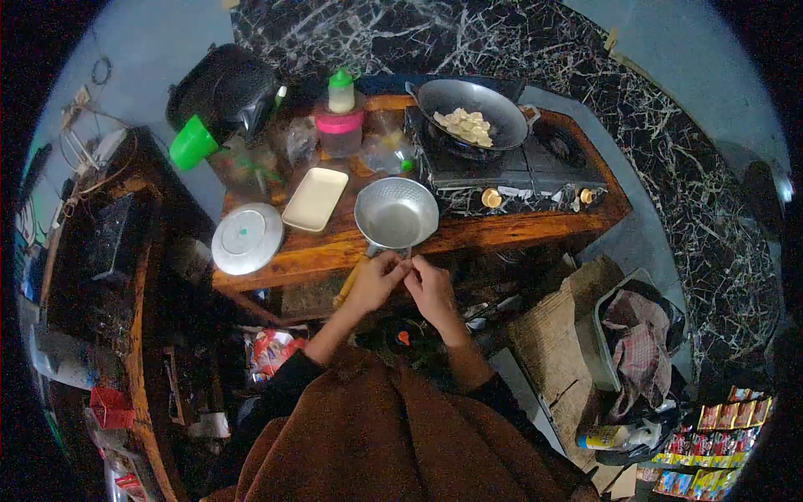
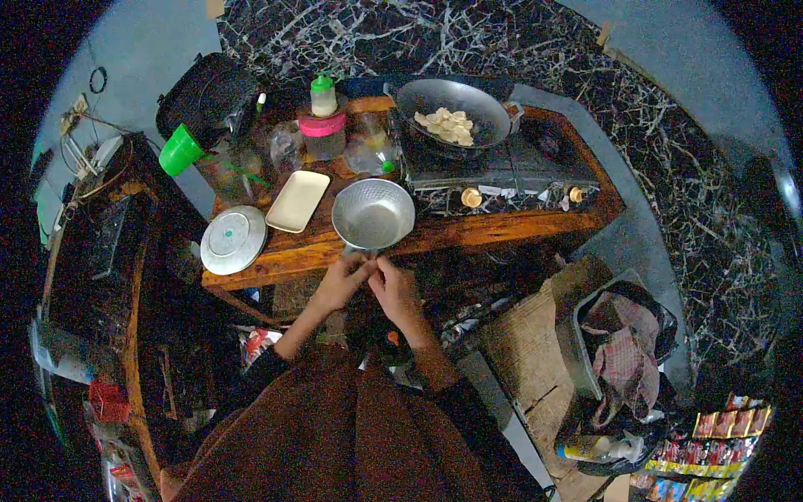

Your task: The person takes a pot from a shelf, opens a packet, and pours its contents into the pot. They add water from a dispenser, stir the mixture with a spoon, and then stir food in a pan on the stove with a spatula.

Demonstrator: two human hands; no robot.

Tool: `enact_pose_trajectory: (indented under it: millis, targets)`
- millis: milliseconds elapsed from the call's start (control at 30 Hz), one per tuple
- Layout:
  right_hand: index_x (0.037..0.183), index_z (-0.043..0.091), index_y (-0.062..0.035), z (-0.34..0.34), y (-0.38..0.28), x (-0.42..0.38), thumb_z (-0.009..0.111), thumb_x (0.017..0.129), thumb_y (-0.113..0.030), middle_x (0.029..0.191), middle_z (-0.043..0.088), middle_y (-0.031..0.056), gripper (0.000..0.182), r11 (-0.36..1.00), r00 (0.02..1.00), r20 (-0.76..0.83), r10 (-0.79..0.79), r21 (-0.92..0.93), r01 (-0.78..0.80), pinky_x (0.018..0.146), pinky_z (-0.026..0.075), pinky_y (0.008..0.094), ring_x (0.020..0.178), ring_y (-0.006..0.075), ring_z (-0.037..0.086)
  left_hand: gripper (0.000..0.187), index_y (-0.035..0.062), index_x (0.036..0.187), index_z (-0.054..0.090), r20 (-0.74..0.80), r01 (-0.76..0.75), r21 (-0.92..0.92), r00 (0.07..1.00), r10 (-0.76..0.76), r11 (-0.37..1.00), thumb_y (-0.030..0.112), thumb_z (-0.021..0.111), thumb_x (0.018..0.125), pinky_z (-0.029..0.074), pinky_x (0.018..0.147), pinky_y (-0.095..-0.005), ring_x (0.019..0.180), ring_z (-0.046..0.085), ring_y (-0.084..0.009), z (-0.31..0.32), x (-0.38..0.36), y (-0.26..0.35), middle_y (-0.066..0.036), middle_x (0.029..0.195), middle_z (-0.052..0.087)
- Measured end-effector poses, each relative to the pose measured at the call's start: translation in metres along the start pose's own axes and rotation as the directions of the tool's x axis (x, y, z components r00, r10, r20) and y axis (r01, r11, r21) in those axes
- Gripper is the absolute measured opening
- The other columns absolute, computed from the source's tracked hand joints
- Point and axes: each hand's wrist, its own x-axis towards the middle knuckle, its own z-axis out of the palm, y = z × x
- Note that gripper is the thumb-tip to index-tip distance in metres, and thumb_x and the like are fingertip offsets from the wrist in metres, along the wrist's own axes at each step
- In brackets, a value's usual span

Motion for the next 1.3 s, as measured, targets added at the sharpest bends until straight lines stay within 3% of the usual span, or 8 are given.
enact_pose_trajectory:
  millis: [167,400,567,667,733,867,933,1300]
  targets:
    - [0.073,0.047,-0.0007,0.003,0.003,0.004,0.054,0.068,-0.006,0.063,0.052,0.016,0.009,1.0,0.997,-0.077,-0.012,0.018,0.013,0.049,0.04,0.0339,0.059,0.0308,0.054,0.017,-0.0007,0.085,0.051,0.058,0.035,0.151,0.997,-0.044,0.988,0.014,0.049,0.078,0.041,0.062,-0.0302,0.065,0.053,-0.0192,-0.005,0.002,0.003,-0.015,0.069,0.053]
    - [0.068,0.048,-0.0033,-0.008,0.005,0.017,0.055,0.066,-0.007,0.055,0.05,0.0146,0.007,0.987,0.954,-0.299,-0.011,-0.158,-0.038,0.045,0.04,0.0356,0.052,0.0314,0.052,0.012,0.0002,0.076,0.055,-0.119,-0.01,0.26,0.992,0.042,0.966,0.011,0.052,0.072,0.042,0.056,-0.0338,0.063,0.055,-0.03,-0.004,0.002,0.01,-0.019,0.067,0.054]
    - [0.07,0.05,-0.0051,-0.014,-0.001,0.02,0.056,0.067,-0.012,0.058,0.054,0.0134,0.01,0.967,0.963,-0.269,0.015,-0.242,-0.083,0.047,0.042,0.0382,0.054,0.0311,0.054,0.013,0.0009,0.074,0.056,-0.098,-0.015,0.469,0.993,0.069,0.883,0.013,0.056,0.068,0.042,0.056,-0.0342,0.065,0.054,-0.0335,-0.011,0.002,0.018,-0.02,0.065,0.053]
    - [0.068,0.051,-0.0052,-0.024,-0.011,0.03,0.057,0.065,-0.012,0.057,0.054,0.0135,0.009,0.976,0.97,-0.24,-0.024,-0.215,-0.029,0.048,0.042,0.0377,0.053,0.0311,0.053,0.02,0.0011,0.083,0.054,-0.088,0.079,0.444,0.995,-0.044,0.893,0.013,0.056,0.067,0.042,0.061,-0.0342,0.073,0.053,-0.0333,-0.02,0.012,0.016,-0.02,0.075,0.054]
    - [0.063,0.051,-0.0046,-0.031,-0.016,0.038,0.057,0.064,-0.012,0.058,0.054,0.0137,0.01,0.992,0.989,-0.143,-0.037,-0.122,0.019,0.049,0.043,0.0372,0.052,0.0311,0.053,0.039,0.0017,0.099,0.045,-0.103,-0.197,0.25,0.968,0.228,0.948,0.01,0.058,0.063,0.04,0.073,-0.0335,0.087,0.051,-0.0309,-0.024,0.017,0.009,-0.017,0.092,0.052]
    - [0.06,0.052,-0.0036,-0.033,-0.025,0.048,0.057,0.062,-0.013,0.059,0.054,0.0142,0.011,0.985,0.995,-0.091,-0.045,-0.168,0.029,0.05,0.043,0.038,0.053,0.0308,0.053,0.059,0.0023,0.11,0.033,-0.115,-0.295,0.061,0.947,0.3,0.954,0.007,0.061,0.058,0.036,0.083,-0.0331,0.098,0.046,-0.0278,-0.007,0.024,0.012,-0.015,0.105,0.046]
    - [0.059,0.053,-0.0033,-0.034,-0.031,0.048,0.058,0.059,-0.015,0.058,0.054,0.0143,0.013,0.967,0.998,-0.054,-0.041,-0.253,0.026,0.051,0.043,0.0384,0.054,0.0302,0.054,0.066,0.0036,0.112,0.031,-0.123,-0.2,-0.021,0.973,0.196,0.98,0.005,0.064,0.054,0.034,0.085,-0.0312,0.099,0.046,-0.0247,-0.002,0.021,0.025,-0.015,0.105,0.047]
    - [0.059,0.054,-0.0012,-0.039,-0.023,0.05,0.059,0.06,-0.015,0.054,0.053,0.0119,0.014,0.973,0.999,-0.05,0.001,-0.231,-0.012,0.047,0.041,0.0316,0.049,0.0222,0.053,0.035,0.0024,0.094,0.047,-0.134,-0.172,-0.151,0.979,0.152,0.973,0.004,0.061,0.062,0.042,0.07,-0.0242,0.079,0.053,-0.0107,0.005,0.022,0.005,-0.007,0.083,0.056]
